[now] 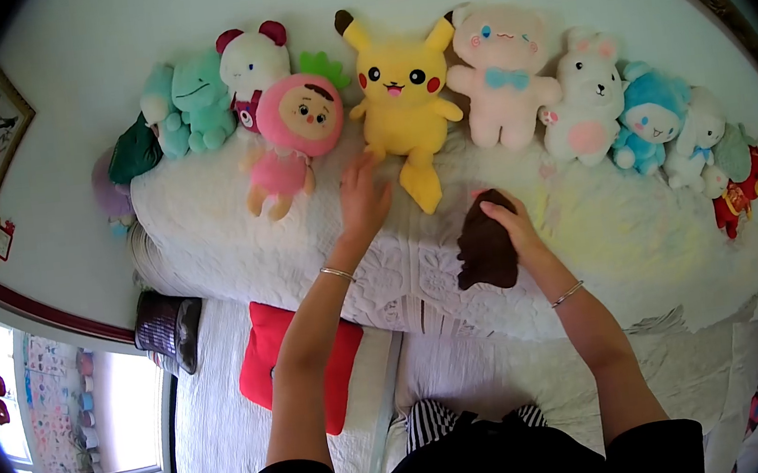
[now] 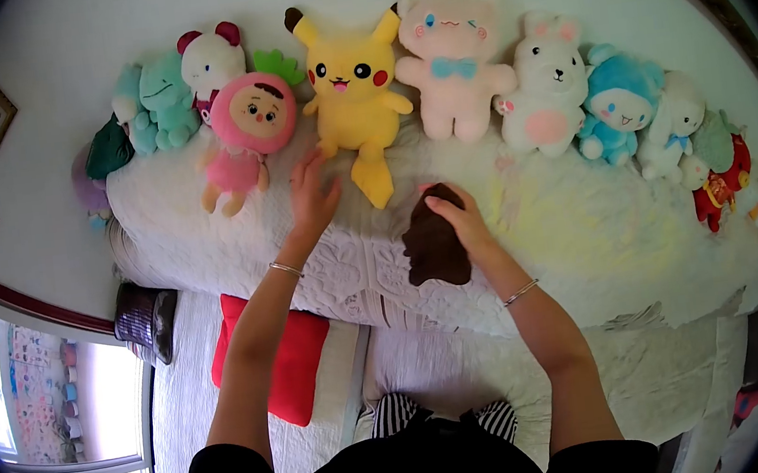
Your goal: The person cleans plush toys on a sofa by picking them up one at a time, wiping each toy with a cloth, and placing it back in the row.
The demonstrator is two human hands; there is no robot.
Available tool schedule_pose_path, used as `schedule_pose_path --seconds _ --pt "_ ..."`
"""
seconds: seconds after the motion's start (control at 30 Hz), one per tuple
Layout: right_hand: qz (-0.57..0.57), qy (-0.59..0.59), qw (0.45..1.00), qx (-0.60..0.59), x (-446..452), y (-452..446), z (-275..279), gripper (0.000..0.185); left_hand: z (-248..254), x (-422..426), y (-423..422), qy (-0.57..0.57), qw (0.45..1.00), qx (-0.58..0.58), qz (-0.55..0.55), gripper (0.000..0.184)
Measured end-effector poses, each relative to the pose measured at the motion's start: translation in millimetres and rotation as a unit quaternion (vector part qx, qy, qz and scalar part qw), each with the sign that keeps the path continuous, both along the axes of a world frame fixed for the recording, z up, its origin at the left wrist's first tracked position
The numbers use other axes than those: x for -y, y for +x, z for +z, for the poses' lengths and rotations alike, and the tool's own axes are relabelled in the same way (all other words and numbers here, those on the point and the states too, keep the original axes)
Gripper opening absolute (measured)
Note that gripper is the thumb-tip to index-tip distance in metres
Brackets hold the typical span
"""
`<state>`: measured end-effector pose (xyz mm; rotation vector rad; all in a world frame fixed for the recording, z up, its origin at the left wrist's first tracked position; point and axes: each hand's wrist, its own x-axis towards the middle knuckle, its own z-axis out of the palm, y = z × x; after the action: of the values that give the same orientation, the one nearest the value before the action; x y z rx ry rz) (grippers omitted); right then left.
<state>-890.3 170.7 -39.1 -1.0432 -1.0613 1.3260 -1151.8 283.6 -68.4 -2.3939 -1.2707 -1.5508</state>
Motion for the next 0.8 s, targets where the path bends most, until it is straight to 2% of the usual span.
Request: schedule_pose_path --seconds 0.03,0.07,0.13,0.17,0.23,0.37,0.47,0.53,0.6,0.67,0.73,0.77,0.8 --pt "-0.008 0.0 1.0 0.02 0.6 7.4 -1.0 0.029 -4.1 2.7 -6.0 0.023 0.999 -0.013 -0.017 0.044" --pt "-0.018 0.0 0.999 0.04 0.7 14.3 -1.2 0.029 -8.4 4.3 -9.1 0.02 1.0 -0.015 -0.016 0.044" --pt "-0.001 -0.032 0.999 0.029 1.9 19.9 4.9 0.028 -13.4 11.5 -11.5 0.005 0.998 -0.018 -0.061 0.028" --pt "0.004 -0.039 0.999 0.029 2.2 19.4 7.9 0.027 -15.6 13.1 -8.3 0.001 0.998 -0.018 -0.061 0.028" --pt "0.004 -0.047 0.998 0.046 -0.8 16.9 7.2 0.026 -9.2 17.2 8.7 -0.057 0.989 -0.089 -0.101 0.025" --pt "0.003 -0.049 0.998 0.049 2.2 13.1 5.3 0.027 5.3 20.1 42.4 -0.1 0.984 -0.118 -0.085 0.022" --pt "0.002 -0.057 0.996 0.072 0.1 13.3 -4.2 0.029 2.4 5.8 59.5 -0.06 0.996 -0.044 -0.044 0.021" --pt "0.032 -0.037 0.992 0.114 -1.4 11.3 -4.7 0.031 10.2 4.2 64.9 -0.262 0.956 0.129 -0.016 0.027" --pt "0.019 -0.041 0.993 0.105 0.5 9.8 -1.6 0.029 15.6 7.6 66.4 -0.279 0.951 0.133 0.002 0.032" --pt "0.037 -0.066 0.996 0.042 3.8 9.0 7.5 0.027 20.3 8.9 67.1 -0.297 0.945 0.136 0.022 0.037" --pt "0.033 -0.064 0.996 0.05 5.4 7.5 6.3 0.026 19.0 3.6 70.0 -0.525 0.832 0.144 -0.106 0.042" --pt "0.029 -0.061 0.996 0.059 4.9 7.7 5.8 0.026 17.6 2.6 73.2 -0.524 0.833 0.144 -0.106 0.042" --pt "0.028 -0.06 0.996 0.059 3.1 8.7 4.9 0.026 15.8 2.0 77.6 -0.552 0.772 0.263 -0.176 0.042"
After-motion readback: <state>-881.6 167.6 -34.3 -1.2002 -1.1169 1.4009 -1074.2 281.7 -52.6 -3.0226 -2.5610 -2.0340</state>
